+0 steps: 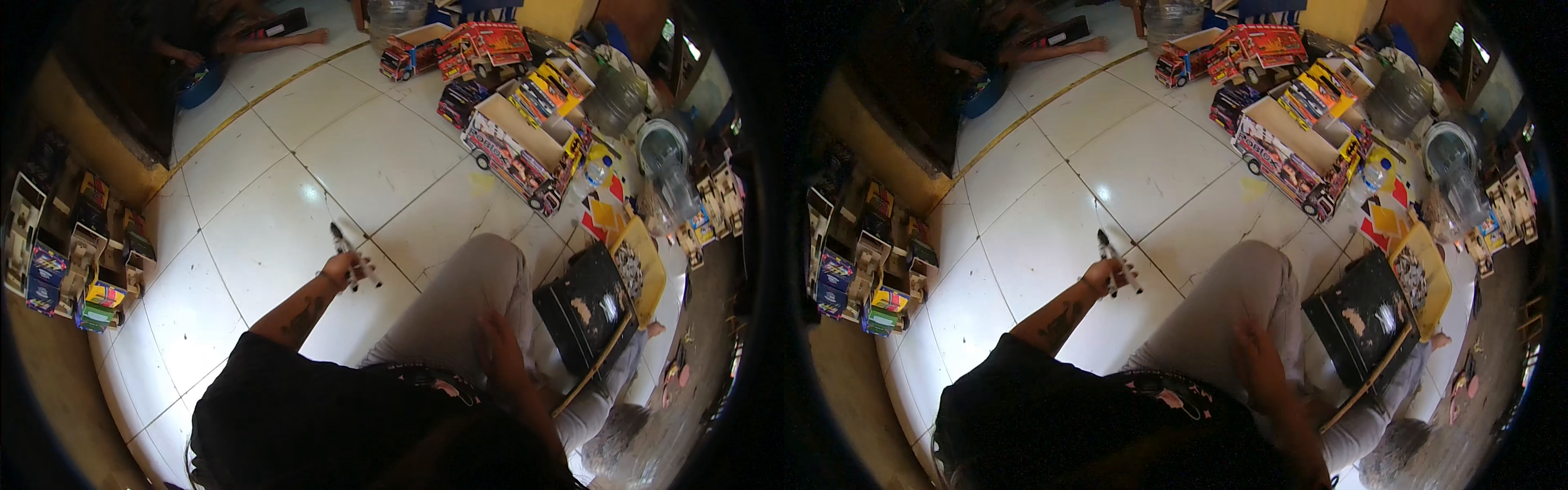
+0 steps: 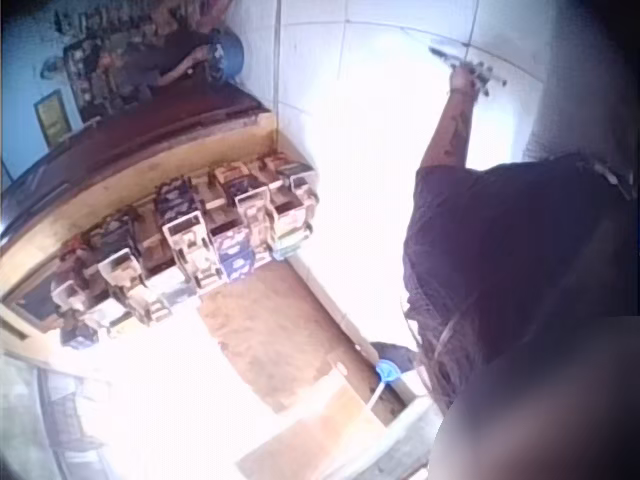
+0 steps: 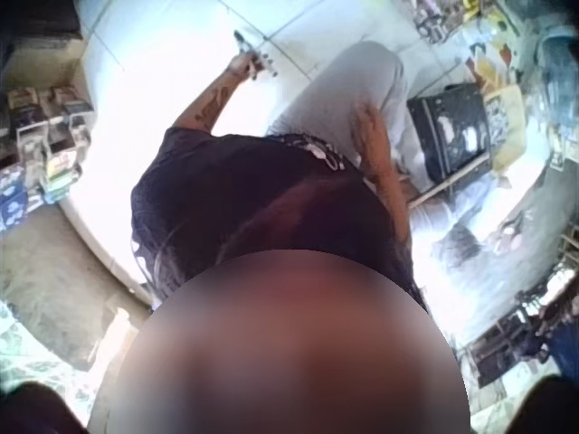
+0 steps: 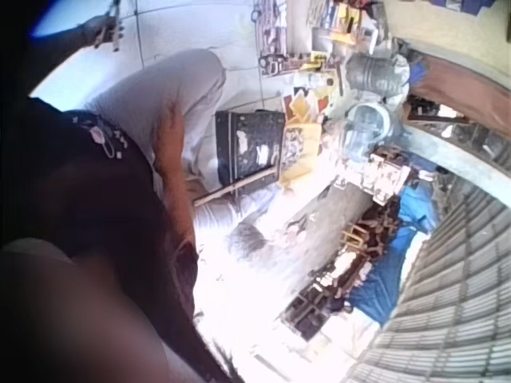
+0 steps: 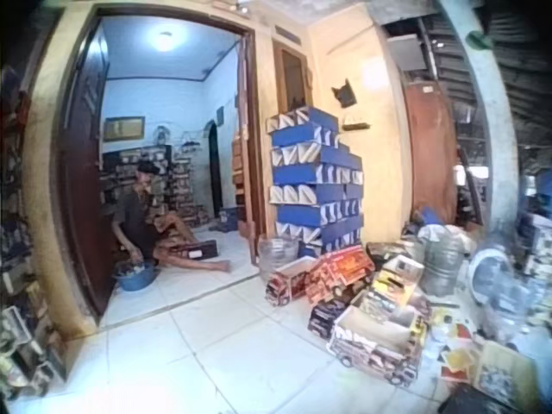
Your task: The person sits on the floor and repeatedly places small rectangular blocks on a black board, then strikes them with a wooden stick to break them into smaller pieces. The broken pieces are collected and placed into a clear plastic container.
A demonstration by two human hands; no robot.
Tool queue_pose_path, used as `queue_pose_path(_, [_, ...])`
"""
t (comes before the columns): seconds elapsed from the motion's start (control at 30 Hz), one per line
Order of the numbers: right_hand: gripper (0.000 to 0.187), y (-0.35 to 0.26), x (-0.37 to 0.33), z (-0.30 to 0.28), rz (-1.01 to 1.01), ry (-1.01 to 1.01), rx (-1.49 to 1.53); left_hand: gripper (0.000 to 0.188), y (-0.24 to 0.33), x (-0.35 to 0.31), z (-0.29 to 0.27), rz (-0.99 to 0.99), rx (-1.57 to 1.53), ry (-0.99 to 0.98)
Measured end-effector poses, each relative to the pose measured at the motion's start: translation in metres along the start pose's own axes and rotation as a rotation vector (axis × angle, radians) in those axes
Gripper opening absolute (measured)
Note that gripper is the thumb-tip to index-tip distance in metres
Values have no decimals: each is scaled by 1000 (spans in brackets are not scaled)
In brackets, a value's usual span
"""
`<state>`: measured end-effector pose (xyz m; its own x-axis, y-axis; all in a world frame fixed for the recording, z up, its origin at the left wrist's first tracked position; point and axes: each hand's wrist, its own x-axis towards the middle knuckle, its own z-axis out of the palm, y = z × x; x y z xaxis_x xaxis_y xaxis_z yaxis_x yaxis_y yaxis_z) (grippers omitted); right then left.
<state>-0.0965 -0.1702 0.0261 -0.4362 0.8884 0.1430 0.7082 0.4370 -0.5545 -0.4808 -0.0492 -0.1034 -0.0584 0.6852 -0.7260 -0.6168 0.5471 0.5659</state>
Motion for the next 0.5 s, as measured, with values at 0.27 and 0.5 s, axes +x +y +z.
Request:
queue_pose_path(0.27, [44, 11, -11, 37, 74, 124, -94, 27, 38, 81, -81, 71, -65, -21])
queue_pose_path(0.5, [37, 13, 0, 40, 137, 162, -99, 34, 233, 204, -122, 573, -535, 222])
